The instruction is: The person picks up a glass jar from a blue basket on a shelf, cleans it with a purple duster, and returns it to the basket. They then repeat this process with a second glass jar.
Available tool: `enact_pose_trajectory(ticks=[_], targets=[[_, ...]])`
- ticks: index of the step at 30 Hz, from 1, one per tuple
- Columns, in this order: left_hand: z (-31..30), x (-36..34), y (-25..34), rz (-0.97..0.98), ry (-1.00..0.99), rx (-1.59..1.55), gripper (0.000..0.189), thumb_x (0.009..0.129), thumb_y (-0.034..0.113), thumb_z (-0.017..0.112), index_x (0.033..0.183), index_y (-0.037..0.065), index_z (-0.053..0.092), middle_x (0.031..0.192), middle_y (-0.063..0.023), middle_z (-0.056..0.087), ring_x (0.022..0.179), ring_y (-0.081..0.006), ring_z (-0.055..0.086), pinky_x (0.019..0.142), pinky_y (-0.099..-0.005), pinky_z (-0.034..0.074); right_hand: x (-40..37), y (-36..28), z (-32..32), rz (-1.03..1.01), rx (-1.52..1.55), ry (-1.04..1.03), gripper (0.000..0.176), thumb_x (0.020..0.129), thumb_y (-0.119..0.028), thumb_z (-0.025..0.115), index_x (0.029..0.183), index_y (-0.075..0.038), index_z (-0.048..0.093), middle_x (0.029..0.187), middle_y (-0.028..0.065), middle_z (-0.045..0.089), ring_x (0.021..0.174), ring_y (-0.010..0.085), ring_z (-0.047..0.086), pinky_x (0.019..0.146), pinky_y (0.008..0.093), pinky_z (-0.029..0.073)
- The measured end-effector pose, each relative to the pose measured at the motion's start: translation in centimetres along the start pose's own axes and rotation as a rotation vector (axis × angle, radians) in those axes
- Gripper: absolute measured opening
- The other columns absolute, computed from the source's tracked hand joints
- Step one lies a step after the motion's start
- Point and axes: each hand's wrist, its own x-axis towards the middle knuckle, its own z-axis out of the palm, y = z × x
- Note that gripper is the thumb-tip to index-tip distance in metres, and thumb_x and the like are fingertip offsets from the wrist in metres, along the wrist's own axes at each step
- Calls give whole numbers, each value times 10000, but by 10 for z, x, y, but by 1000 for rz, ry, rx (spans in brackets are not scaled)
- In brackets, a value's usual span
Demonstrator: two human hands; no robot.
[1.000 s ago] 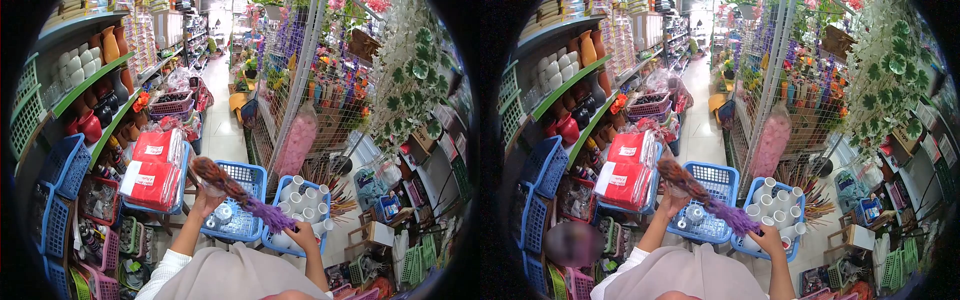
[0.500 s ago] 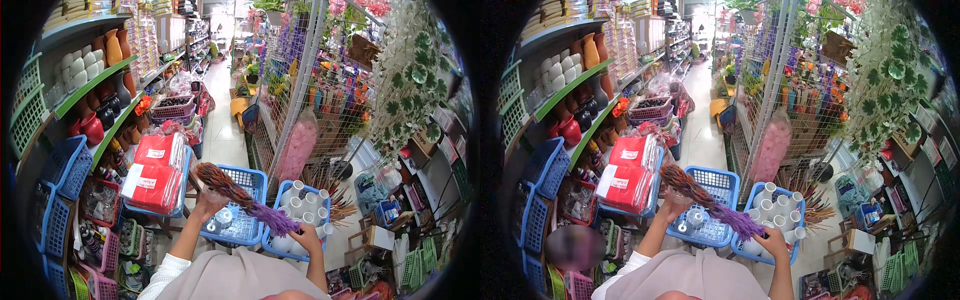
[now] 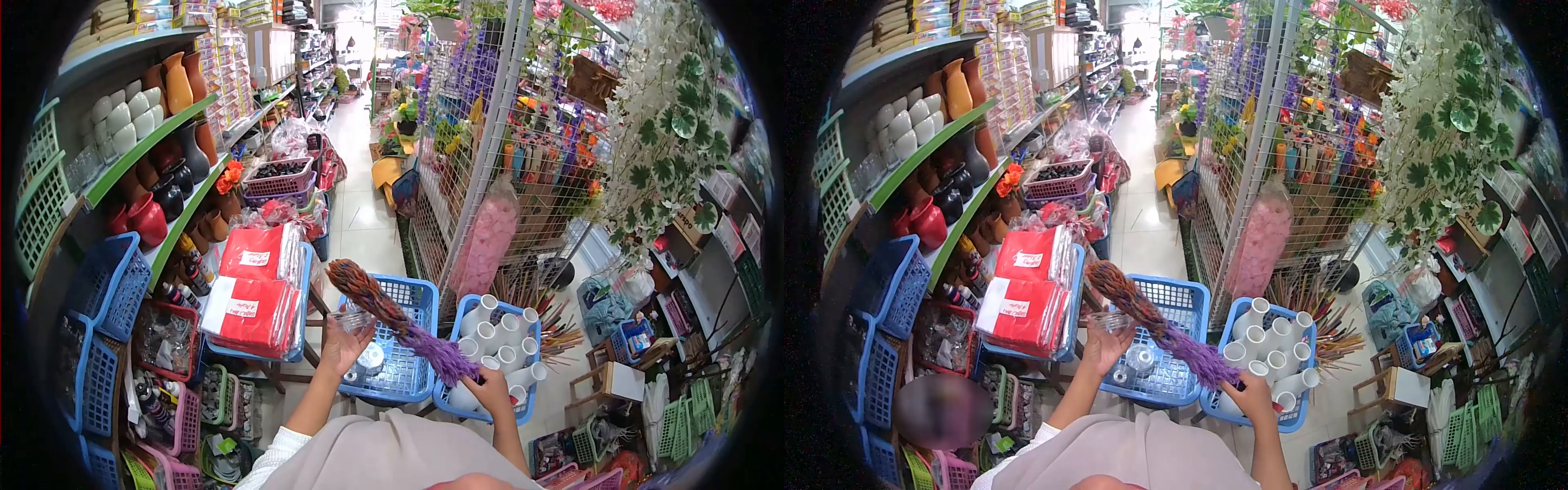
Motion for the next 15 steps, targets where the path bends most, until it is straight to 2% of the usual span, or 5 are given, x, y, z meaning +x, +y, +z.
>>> enact_pose_trajectory(ticks=[4, 6, 9, 12, 15], targets=[[-34, 9, 1, -146, 24, -256, 965, 699, 543, 772, 1437, 213, 244, 1409, -192, 325, 1283, -363, 399, 1079, -498, 358, -11, -17, 4, 37, 12, -95, 344, 754, -341, 745, 907, -36, 701, 656, 151, 633, 549, 242, 589, 543, 336, 440], [-17, 3, 3, -98, 1, -161, 1054, 670, 575, 779, 1460, 211, 184, 1417, -181, 324, 1301, -350, 378, 1110, -482, 325, -16, -18, 9, 28, 34, -95, 350, 750, -350, 746, 925, -49, 706, 675, 155, 643, 561, 241, 600, 550, 338, 446], [-17, 5, 7, 44, 41, -156, 862, 749, 484, 754, 1397, 100, 335, 1371, -123, 412, 1282, -314, 407, 1094, -460, 372, -23, -26, 16, 60, 20, -99, 361, 747, -360, 744, 923, -46, 706, 670, 157, 641, 563, 246, 603, 552, 346, 449], [-23, 8, 6, 14, 49, -231, 702, 792, 492, 699, 1344, 134, 453, 1330, -90, 493, 1275, -293, 425, 1051, -443, 413, -27, -25, 33, 142, -24, -21, 363, 747, -359, 743, 917, -41, 706, 672, 163, 640, 571, 253, 610, 560, 353, 455], [-20, 7, 10, 25, -35, -167, 717, 798, 476, 701, 1355, 114, 432, 1331, -75, 493, 1258, -278, 445, 1055, -422, 415, -33, -24, 47, 176, 23, -44, 357, 751, -349, 741, 924, -38, 704, 679, 163, 645, 576, 260, 613, 568, 357, 461]])
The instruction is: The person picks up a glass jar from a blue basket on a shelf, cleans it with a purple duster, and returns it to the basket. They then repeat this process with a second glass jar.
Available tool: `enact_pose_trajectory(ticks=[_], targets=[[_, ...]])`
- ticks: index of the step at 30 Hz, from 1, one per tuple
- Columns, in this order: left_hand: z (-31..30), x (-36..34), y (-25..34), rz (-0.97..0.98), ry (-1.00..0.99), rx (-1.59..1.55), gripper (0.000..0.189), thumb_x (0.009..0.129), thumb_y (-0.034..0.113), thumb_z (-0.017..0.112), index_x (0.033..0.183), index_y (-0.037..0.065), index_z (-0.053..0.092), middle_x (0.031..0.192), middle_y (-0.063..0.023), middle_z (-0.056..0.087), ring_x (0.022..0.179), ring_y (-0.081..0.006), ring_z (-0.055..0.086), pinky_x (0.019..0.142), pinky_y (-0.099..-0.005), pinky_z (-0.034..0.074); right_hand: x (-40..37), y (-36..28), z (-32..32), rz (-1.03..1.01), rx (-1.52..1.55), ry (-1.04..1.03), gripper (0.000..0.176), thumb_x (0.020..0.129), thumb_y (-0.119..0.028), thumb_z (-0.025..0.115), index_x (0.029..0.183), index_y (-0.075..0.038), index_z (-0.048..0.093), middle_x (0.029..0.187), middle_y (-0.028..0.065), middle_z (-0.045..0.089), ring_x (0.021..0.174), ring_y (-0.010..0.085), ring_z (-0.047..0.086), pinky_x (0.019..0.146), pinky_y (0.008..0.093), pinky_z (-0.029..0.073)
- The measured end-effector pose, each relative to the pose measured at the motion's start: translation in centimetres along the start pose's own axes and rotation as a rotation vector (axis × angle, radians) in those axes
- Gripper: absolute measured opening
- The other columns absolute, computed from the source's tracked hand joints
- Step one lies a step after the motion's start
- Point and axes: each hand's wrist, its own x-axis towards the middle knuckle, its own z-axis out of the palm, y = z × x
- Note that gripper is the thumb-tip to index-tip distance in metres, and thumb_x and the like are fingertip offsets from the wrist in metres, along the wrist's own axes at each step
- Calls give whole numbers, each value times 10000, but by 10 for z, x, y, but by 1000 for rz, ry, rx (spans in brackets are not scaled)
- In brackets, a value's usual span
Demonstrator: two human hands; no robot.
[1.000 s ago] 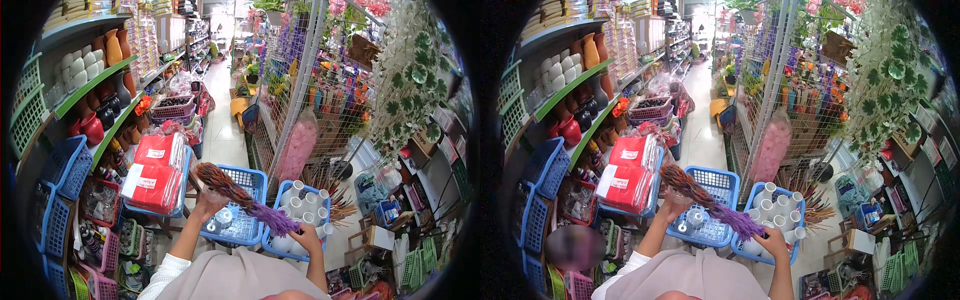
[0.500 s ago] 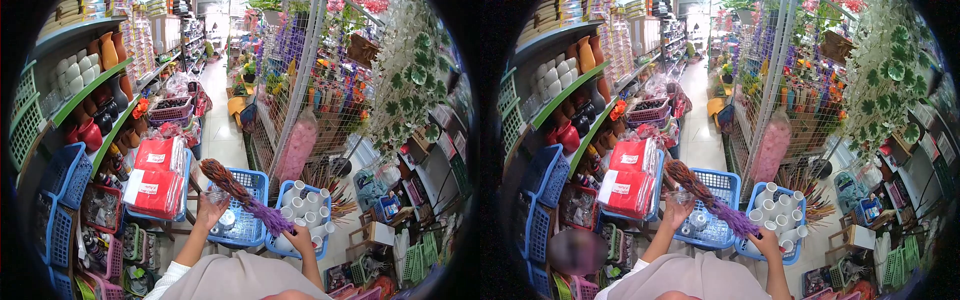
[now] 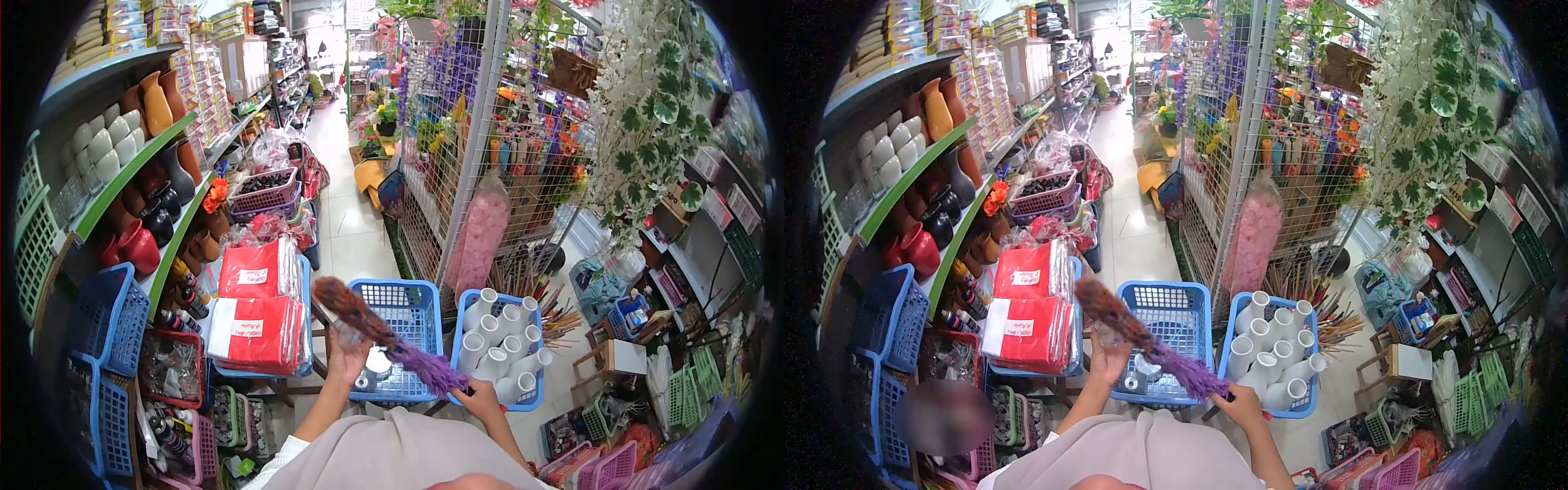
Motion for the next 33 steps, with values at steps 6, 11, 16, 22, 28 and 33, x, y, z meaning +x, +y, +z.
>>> enact_pose_trajectory(ticks=[6, 11, 16, 22, 28, 33], targets=[[4, -3, 12, 39, 51, 28, 708, 803, 427, 727, 1325, 59, 420, 1236, -90, 515, 1183, -248, 510, 1005, -406, 478, -1, -17, 12, -27, 32, 25, 354, 768, -339, 740, 965, -48, 701, 702, 149, 661, 589, 251, 617, 582, 346, 471], [1, -6, 25, 43, -11, 43, 751, 775, 430, 754, 1312, 38, 407, 1218, -153, 498, 1161, -296, 514, 1010, -416, 475, -2, -20, 24, -127, 149, 34, 312, 786, -260, 741, 915, 19, 686, 620, 116, 613, 534, 137, 498, 533, 317, 424], [2, -10, 33, -28, -127, -62, 778, 744, 398, 786, 1308, 23, 402, 1287, -171, 475, 1219, -324, 479, 1070, -438, 412, 1, -18, 36, -66, 177, 35, 312, 807, -264, 726, 958, 7, 688, 667, 112, 642, 574, 134, 527, 566, 309, 439], [6, -13, 39, -74, -134, -119, 791, 707, 383, 786, 1328, 46, 429, 1336, -181, 466, 1252, -360, 447, 1099, -464, 367, -6, -12, 54, -41, 260, 7, 309, 834, -274, 706, 958, 8, 689, 674, 90, 643, 599, 112, 521, 578, 297, 437], [2, -19, 46, -116, -99, -145, 764, 756, 404, 678, 1356, 18, 405, 1362, -206, 455, 1254, -382, 452, 1084, -477, 375, -10, -5, 79, 83, 353, -74, 318, 860, -292, 680, 928, 18, 684, 681, 31, 614, 627, 85, 505, 582, 283, 429], [-5, -27, 60, -134, -84, -61, 803, 767, 467, 645, 1384, 28, 379, 1369, -211, 448, 1250, -409, 445, 1067, -502, 384, -11, -29, 72, 166, 347, -112, 322, 866, -299, 670, 920, 18, 683, 696, 25, 617, 636, 90, 510, 588, 287, 433]])
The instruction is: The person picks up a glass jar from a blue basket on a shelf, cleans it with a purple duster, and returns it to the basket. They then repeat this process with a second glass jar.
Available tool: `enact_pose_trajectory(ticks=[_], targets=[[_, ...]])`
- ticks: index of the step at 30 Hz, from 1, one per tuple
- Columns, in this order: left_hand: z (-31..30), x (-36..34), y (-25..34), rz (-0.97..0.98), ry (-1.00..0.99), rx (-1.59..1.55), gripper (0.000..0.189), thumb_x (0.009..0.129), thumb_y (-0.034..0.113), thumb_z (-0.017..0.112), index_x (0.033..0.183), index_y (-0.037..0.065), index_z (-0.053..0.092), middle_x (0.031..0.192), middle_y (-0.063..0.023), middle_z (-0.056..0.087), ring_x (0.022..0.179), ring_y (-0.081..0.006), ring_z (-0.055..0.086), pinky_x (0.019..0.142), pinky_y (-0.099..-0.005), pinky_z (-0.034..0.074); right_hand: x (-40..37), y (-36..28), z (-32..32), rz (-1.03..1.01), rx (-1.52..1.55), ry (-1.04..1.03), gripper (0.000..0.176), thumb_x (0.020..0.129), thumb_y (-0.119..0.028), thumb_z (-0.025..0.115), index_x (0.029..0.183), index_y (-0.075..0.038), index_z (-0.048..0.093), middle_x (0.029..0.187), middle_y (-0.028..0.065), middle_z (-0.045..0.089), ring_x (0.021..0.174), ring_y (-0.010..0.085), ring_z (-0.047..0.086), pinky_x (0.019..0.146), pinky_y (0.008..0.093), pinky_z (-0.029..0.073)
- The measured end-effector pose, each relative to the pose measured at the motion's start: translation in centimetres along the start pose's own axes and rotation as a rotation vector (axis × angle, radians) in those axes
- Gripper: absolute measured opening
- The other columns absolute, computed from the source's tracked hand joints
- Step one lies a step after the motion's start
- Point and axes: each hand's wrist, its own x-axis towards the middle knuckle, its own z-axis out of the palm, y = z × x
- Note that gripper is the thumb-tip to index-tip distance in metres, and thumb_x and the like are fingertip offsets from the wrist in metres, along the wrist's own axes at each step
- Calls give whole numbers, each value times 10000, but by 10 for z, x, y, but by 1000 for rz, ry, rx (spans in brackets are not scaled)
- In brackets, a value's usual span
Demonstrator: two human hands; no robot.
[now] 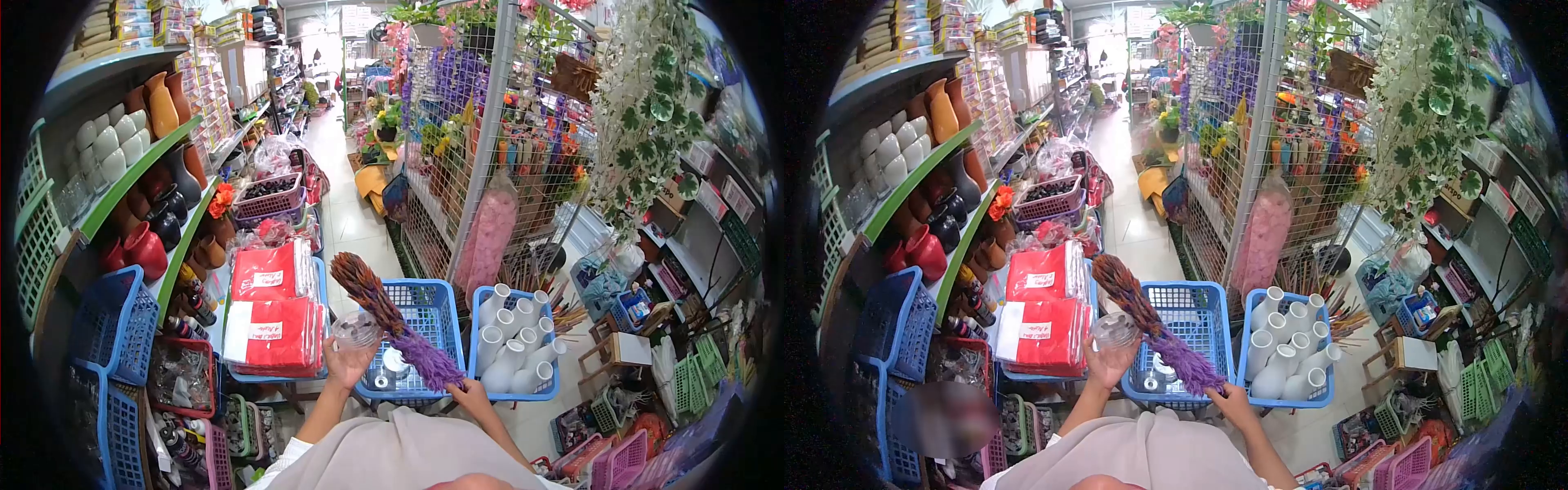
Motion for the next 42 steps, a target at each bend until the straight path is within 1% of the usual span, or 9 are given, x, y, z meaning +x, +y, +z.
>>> enact_pose_trajectory(ticks=[11, 18, 21, 24, 26, 28, 30, 37, 42], targets=[[-9, -12, 9, -296, -51, 501, 713, 845, 549, 496, 1402, 117, 395, 1346, -123, 491, 1238, -280, 481, 1017, -505, 396, -9, -11, -21, -123, -108, 38, 322, 827, -270, 712, 965, 20, 686, 694, 79, 642, 636, 102, 515, 605, 295, 446], [-32, -8, 24, -386, 128, 1265, 639, 867, 374, 630, 1370, 37, 425, 1267, -97, 547, 1149, -198, 524, 983, -355, 419, -19, -5, -52, -193, -183, 2, 304, 795, -270, 734, 879, 19, 692, 623, 48, 609, 548, 87, 507, 516, 284, 425], [-34, -3, 25, -153, -165, 1408, 668, 845, 389, 663, 1353, 17, 440, 1247, -111, 557, 1068, -198, 554, 949, -326, 436, -19, -13, -56, -195, -353, -3, 307, 770, -266, 745, 882, 15, 694, 639, 65, 634, 552, 103, 534, 531, 291, 443], [-11, -3, 25, -357, 95, 1542, 723, 825, 291, 704, 1406, 2, 386, 1361, -107, 483, 1190, -221, 494, 1012, -341, 396, -23, -21, -56, -149, -491, 118, 308, 755, -269, 751, 881, 6, 697, 669, 85, 655, 565, 119, 551, 549, 300, 452], [-10, -2, 30, -399, 26, 1816, 757, 808, 301, 734, 1417, 21, 382, 1336, -104, 517, 1162, -197, 515, 1011, -338, 393, -21, -9, -57, -175, -375, 28, 381, 735, -402, 738, 886, -53, 708, 686, 165, 644, 601, 283, 607, 588, 363, 466], [-50, 6, 31, -2, -369, 1731, 766, 765, 288, 768, 1401, 46, 416, 1282, -82, 568, 1091, -157, 547, 917, -340, 453, -18, 8, -62, -160, -379, 4, 381, 737, -399, 738, 889, -51, 710, 689, 164, 645, 601, 283, 605, 589, 361, 465], [-47, 8, 37, -408, -106, 1808, 734, 765, 265, 765, 1386, 55, 436, 1276, -90, 571, 1109, -165, 549, 971, -334, 430, -21, 0, -61, -142, -383, -21, 382, 739, -397, 738, 892, -49, 712, 691, 164, 646, 602, 282, 603, 590, 358, 464], [-50, 5, 26, -57, -232, 1570, 728, 710, 333, 813, 1287, 6, 514, 1217, -132, 588, 1036, -224, 591, 893, -328, 480, -23, 7, -62, -159, -307, -20, 290, 776, -250, 739, 890, 14, 695, 658, 79, 638, 568, 106, 528, 554, 296, 447], [-11, -5, 20, -232, 9, 1598, 823, 665, 375, 839, 1327, 45, 478, 1255, -123, 548, 1085, -242, 546, 895, -358, 485, -22, -2, -58, -86, -404, 69, 293, 779, -254, 742, 888, 14, 696, 653, 76, 634, 570, 98, 521, 547, 285, 440]])
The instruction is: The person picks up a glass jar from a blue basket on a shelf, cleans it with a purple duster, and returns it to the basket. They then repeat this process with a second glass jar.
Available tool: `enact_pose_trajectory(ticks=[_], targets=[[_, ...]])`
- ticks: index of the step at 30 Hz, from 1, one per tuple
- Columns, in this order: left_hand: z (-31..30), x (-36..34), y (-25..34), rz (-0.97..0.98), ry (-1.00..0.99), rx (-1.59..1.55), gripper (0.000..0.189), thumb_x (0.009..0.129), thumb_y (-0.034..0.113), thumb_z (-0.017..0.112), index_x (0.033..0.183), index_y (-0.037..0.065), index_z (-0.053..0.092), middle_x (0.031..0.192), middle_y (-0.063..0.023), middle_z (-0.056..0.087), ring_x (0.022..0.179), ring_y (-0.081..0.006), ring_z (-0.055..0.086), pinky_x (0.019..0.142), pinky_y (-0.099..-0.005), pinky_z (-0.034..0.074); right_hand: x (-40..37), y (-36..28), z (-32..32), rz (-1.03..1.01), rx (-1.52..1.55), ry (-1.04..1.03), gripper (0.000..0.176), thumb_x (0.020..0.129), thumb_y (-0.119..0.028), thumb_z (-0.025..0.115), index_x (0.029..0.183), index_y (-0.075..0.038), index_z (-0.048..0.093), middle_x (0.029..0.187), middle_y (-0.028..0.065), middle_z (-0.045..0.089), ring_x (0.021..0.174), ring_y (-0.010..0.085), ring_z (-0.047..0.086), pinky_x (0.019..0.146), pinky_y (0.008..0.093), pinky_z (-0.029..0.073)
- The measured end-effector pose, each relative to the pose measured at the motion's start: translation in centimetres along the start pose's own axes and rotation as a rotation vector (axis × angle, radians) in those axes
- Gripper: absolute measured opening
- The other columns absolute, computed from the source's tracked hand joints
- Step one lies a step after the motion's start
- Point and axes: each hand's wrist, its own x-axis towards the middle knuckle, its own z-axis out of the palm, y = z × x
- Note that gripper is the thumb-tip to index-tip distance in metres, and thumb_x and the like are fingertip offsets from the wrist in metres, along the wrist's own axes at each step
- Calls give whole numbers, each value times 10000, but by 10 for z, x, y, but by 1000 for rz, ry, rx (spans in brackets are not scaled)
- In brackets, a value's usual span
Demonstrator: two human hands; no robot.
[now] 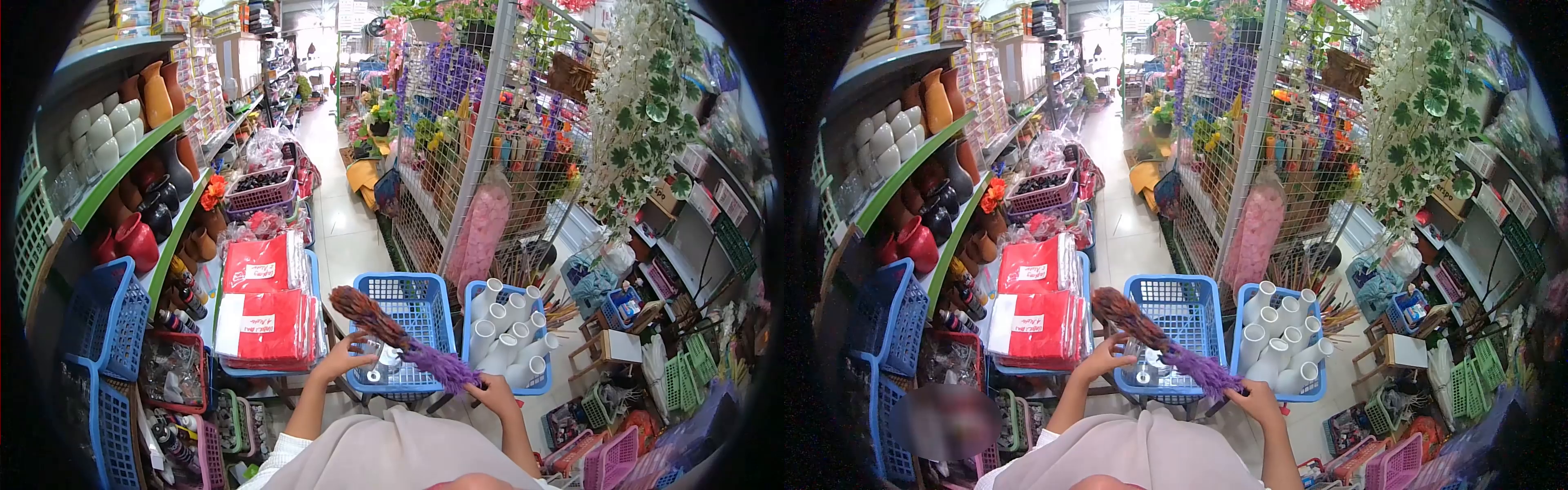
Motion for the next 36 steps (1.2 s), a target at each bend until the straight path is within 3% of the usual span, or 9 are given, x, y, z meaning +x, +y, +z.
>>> enact_pose_trajectory(ticks=[6, 7, 10, 15, 18, 23, 30, 31, 36], targets=[[-3, 4, -18, 179, -52, 59, 835, 699, 316, 830, 1380, 45, 428, 1345, -110, 494, 1125, -265, 530, 947, -400, 457, 3, 10, 5, -116, 85, -95, 321, 783, -279, 744, 907, 13, 697, 641, 62, 624, 562, 100, 508, 541, 295, 433], [-7, 2, -16, -7, -118, 119, 860, 686, 273, 844, 1397, 54, 412, 1368, -83, 473, 1143, -238, 519, 974, -381, 442, 6, 20, 10, -78, 153, -84, 330, 784, -284, 743, 911, 16, 694, 641, 61, 622, 563, 102, 508, 544, 296, 431], [-2, -15, 14, 40, -72, -62, 791, 667, 210, 845, 1354, 80, 476, 1344, -77, 501, 1163, -196, 505, 945, -368, 458, 7, 9, 6, 2, 132, -17, 356, 786, -326, 730, 938, -6, 696, 685, 115, 642, 595, 168, 559, 586, 319, 449], [5, -8, -5, 91, -179, -579, 849, 810, 507, 684, 1458, 144, 273, 1322, -79, 473, 1241, -227, 451, 1018, -402, 404, 5, -17, 8, 85, -24, 143, 376, 794, -371, 711, 964, -35, 701, 742, 179, 666, 638, 262, 624, 634, 356, 472], [19, -6, 2, 164, -120, -951, 991, 747, 632, 682, 1482, 190, 186, 1450, -103, 338, 1305, -274, 403, 1044, -467, 392, 4, -9, 20, 18, 46, 209, 321, 834, -295, 690, 943, 6, 695, 671, 74, 653, 593, 125, 542, 586, 323, 441], [22, 25, -37, -77, 89, -1667, 849, 702, 574, 756, 1344, 184, 359, 1267, -192, 423, 1220, -368, 454, 997, -534, 411, -2, -3, 22, 76, 109, 85, 365, 808, -341, 706, 962, -10, 695, 728, 156, 666, 627, 197, 600, 638, 340, 468], [21, 32, -34, -124, 78, -1652, 1019, 642, 639, 765, 1378, 166, 241, 1197, -137, 435, 1126, -319, 480, 947, -524, 440, -9, 8, 15, -16, 213, -1, 353, 771, -316, 748, 921, -1, 695, 700, 130, 659, 613, 168, 571, 614, 322, 455], [21, 34, -32, -184, 135, -1716, 850, 647, 628, 760, 1278, 173, 417, 1190, -132, 456, 1141, -328, 473, 969, -531, 412, -6, 17, 14, 1, 161, 5, 352, 766, -317, 751, 904, 2, 695, 694, 129, 659, 605, 167, 571, 605, 323, 455], [18, 37, -19, -204, 143, -1775, 846, 649, 665, 731, 1281, 174, 455, 1168, -118, 478, 1107, -320, 501, 970, -524, 408, -7, 21, 7, -91, 87, 78, 309, 754, -249, 765, 800, 41, 670, 599, 45, 585, 546, 94, 489, 514, 286, 412]])
